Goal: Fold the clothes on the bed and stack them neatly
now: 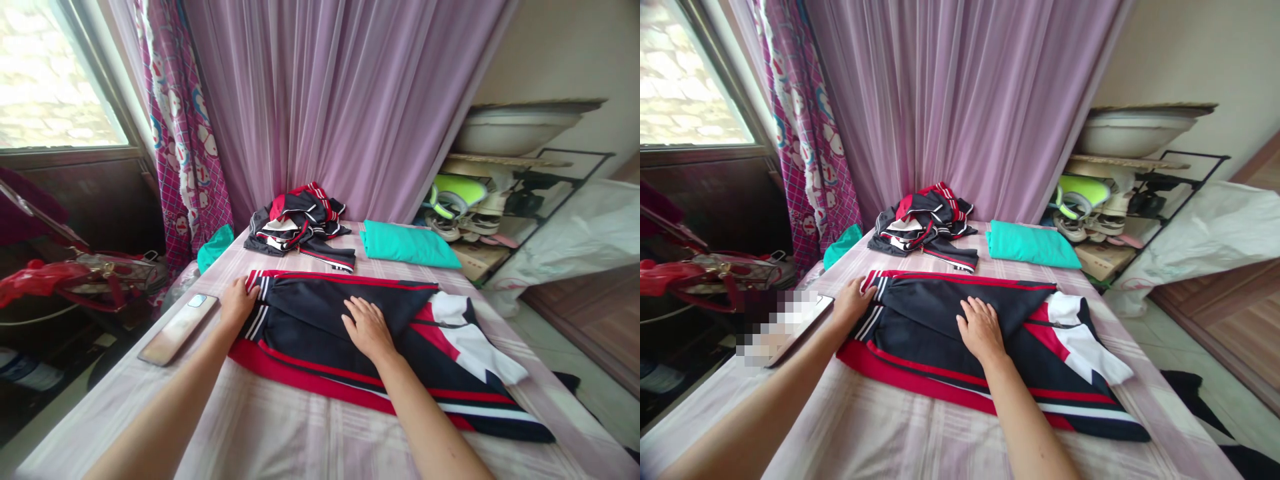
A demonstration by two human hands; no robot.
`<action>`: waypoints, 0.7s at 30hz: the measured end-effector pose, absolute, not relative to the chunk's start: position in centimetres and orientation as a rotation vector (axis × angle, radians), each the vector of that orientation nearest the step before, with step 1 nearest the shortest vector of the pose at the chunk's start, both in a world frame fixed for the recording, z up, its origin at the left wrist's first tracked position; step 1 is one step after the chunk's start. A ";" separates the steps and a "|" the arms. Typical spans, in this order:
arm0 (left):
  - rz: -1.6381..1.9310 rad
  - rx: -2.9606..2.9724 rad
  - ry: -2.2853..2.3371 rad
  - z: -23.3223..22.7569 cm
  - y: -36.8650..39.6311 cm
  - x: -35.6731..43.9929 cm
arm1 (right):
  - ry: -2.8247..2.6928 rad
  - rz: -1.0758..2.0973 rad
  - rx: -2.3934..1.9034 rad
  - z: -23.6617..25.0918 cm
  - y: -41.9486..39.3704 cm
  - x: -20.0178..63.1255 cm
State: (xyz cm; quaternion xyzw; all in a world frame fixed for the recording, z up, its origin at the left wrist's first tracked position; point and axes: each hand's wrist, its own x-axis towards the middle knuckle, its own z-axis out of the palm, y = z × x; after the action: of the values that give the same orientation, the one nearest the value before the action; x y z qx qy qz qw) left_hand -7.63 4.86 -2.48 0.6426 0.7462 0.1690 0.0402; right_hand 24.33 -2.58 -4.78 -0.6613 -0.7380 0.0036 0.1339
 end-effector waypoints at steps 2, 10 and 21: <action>0.473 1.877 2.346 -2.3 4.3 -8.2 | -2.136 0.000 -1.903 -4.9 -2.5 24.4; 0.312 1.708 2.302 -1.0 2.9 -8.5 | -2.101 -0.043 -1.835 -5.6 -2.5 24.6; 0.137 1.739 2.181 -0.7 -1.5 -11.6 | -2.375 0.113 -1.552 1.6 4.9 16.1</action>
State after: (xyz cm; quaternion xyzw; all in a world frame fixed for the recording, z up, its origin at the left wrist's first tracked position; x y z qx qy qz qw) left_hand -11.63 -1.54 -0.74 0.6131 0.7691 0.0484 0.1736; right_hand 16.10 4.91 1.56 -0.5405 -0.8268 0.0393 0.1506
